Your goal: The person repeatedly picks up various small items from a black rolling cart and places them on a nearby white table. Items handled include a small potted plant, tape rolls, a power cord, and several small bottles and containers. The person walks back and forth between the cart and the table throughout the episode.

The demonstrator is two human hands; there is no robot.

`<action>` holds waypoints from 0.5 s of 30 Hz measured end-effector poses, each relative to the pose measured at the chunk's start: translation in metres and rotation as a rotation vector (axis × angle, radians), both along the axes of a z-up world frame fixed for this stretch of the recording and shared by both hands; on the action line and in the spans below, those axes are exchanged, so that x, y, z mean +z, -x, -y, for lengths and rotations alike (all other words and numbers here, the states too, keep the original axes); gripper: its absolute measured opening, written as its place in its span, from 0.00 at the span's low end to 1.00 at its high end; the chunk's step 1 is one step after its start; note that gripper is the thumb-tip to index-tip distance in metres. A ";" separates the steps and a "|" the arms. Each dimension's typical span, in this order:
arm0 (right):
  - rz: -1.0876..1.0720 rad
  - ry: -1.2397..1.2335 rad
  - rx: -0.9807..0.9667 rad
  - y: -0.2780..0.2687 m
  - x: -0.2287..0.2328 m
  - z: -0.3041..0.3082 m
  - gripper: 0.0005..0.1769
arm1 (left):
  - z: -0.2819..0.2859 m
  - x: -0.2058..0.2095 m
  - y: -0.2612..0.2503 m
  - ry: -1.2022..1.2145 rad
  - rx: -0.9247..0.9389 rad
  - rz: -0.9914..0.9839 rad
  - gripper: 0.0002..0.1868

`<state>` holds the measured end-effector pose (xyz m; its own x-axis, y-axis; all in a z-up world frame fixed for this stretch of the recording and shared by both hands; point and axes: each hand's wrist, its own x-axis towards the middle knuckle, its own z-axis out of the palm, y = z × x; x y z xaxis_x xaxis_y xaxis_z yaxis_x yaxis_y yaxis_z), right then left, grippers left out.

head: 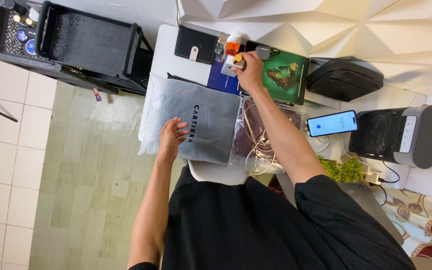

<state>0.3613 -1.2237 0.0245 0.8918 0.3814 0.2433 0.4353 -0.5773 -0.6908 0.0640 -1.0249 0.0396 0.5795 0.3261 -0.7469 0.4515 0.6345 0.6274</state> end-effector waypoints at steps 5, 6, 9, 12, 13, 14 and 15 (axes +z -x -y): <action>-0.039 0.048 -0.038 -0.003 -0.018 0.001 0.27 | -0.005 -0.009 0.005 0.019 0.031 -0.008 0.20; -0.055 0.035 -0.041 -0.003 -0.020 0.001 0.26 | -0.005 -0.012 0.006 0.021 0.033 -0.014 0.20; -0.086 0.018 -0.050 -0.005 -0.020 0.002 0.26 | -0.004 -0.017 0.003 0.034 0.033 -0.029 0.20; -0.087 0.032 -0.066 -0.004 -0.019 0.001 0.26 | -0.002 -0.021 0.001 0.048 0.015 -0.026 0.19; -0.086 0.030 -0.073 -0.004 -0.019 0.000 0.26 | 0.000 -0.022 0.001 0.045 0.006 -0.014 0.19; -0.085 0.029 -0.081 -0.004 -0.018 0.000 0.26 | 0.001 -0.022 0.002 0.043 -0.002 -0.003 0.19; -0.090 0.030 -0.084 -0.006 -0.017 -0.001 0.26 | 0.001 -0.023 0.000 0.049 -0.007 -0.006 0.19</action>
